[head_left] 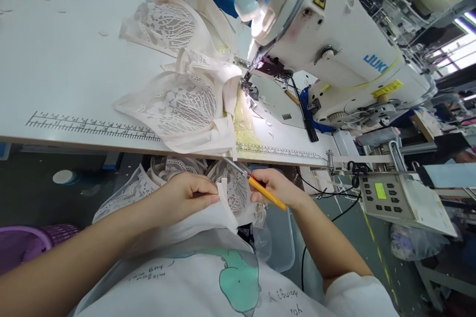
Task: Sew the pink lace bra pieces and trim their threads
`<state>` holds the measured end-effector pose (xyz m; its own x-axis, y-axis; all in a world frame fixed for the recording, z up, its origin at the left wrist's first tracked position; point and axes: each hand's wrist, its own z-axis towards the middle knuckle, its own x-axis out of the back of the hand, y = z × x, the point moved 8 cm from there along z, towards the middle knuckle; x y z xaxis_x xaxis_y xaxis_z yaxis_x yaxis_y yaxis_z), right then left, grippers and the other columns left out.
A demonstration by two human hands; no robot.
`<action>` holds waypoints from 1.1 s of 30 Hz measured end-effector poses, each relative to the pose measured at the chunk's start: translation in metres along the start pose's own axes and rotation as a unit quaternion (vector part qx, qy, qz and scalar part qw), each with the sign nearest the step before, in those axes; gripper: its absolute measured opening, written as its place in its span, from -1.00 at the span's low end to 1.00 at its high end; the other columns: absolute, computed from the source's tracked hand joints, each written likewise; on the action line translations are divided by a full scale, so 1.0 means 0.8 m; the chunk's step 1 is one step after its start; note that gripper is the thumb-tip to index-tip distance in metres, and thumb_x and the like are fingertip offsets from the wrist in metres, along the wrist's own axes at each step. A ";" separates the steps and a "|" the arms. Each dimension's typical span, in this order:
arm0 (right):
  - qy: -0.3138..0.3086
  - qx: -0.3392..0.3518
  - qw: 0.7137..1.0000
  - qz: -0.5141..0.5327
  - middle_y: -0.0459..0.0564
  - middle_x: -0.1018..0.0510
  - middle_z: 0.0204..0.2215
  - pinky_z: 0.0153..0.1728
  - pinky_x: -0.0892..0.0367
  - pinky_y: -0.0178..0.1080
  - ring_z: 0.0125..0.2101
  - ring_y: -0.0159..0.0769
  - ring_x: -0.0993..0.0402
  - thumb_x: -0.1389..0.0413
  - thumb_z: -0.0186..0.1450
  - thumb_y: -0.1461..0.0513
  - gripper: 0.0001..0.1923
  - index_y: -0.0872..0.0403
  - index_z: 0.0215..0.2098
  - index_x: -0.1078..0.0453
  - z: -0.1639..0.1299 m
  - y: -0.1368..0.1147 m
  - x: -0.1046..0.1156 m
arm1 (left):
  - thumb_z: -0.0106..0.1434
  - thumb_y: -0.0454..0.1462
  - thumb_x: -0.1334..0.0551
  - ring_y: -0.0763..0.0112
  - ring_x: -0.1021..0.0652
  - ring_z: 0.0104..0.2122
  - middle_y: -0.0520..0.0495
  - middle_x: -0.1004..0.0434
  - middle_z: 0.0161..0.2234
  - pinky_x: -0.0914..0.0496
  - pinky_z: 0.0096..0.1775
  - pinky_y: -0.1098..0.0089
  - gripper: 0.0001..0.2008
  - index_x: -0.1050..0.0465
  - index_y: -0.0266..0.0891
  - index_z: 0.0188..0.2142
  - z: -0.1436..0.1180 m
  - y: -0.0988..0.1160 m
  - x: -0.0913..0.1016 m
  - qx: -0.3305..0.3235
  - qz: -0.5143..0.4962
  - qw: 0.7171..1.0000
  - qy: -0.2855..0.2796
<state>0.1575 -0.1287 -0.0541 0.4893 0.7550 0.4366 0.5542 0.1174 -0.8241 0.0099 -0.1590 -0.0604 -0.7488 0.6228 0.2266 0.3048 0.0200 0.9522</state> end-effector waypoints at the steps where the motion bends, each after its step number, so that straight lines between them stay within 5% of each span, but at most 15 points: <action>1: 0.040 0.017 0.998 0.042 -0.13 -0.26 -0.56 -0.55 -0.07 -0.35 -0.54 -0.40 -0.14 -0.12 0.05 -0.30 -0.37 0.07 -0.52 -0.14 -0.001 0.002 -0.004 | 0.18 -0.12 -0.09 0.37 -0.44 -0.46 -0.05 -0.45 -0.50 -0.29 -0.39 0.44 -0.68 -0.45 -0.27 -0.53 0.000 0.006 0.004 -0.008 0.015 0.999 0.028; 7: 0.158 0.085 0.947 0.268 0.01 -0.45 -0.31 -0.35 -0.28 -0.28 -0.36 -0.30 -0.36 -0.24 0.08 -0.13 -0.48 0.05 -0.41 -0.13 -0.009 0.010 -0.051 | 0.17 -0.17 -0.11 0.35 -0.51 -0.41 -0.02 -0.58 -0.40 -0.34 -0.35 0.43 -0.78 -0.49 -0.18 -0.44 -0.009 0.024 0.019 -0.018 0.089 0.984 0.151; 15: 0.332 0.050 0.923 0.190 -0.08 -0.36 -0.51 -0.49 -0.20 -0.30 -0.52 -0.37 -0.25 -0.20 0.14 -0.04 -0.61 0.06 -0.45 -0.20 -0.034 0.025 -0.055 | 0.15 -0.10 -0.15 0.33 -0.56 -0.38 0.03 -0.59 -0.38 -0.34 -0.46 0.44 -0.77 -0.25 -0.12 -0.23 -0.023 0.010 0.029 0.048 0.142 0.947 0.282; 21: 0.404 0.011 0.893 0.200 -0.12 -0.36 -0.54 -0.54 -0.18 -0.33 -0.56 -0.39 -0.23 -0.22 0.10 -0.04 -0.60 0.06 -0.41 -0.23 -0.042 0.032 -0.051 | 0.21 -0.10 -0.13 0.38 -0.54 -0.42 0.06 -0.57 -0.41 -0.32 -0.44 0.43 -0.60 -0.11 -0.14 -0.01 -0.023 0.019 0.023 0.022 0.198 0.937 0.286; 33: 0.394 0.029 0.901 0.181 -0.11 -0.39 -0.59 -0.54 -0.21 -0.33 -0.57 -0.38 -0.28 -0.18 0.16 0.03 -0.71 0.08 -0.45 -0.30 -0.050 0.027 -0.048 | 0.19 -0.08 -0.14 0.36 -0.50 -0.41 0.00 -0.50 -0.38 -0.33 -0.41 0.42 -0.46 -0.18 -0.20 0.13 -0.016 0.018 0.011 0.048 0.201 0.954 0.220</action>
<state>0.1777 -0.1804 -0.0743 0.9694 0.0619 0.2376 0.2376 0.0065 -0.9713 -0.0002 -0.1633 -0.0419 -0.7283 0.2083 0.6529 0.6554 -0.0664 0.7523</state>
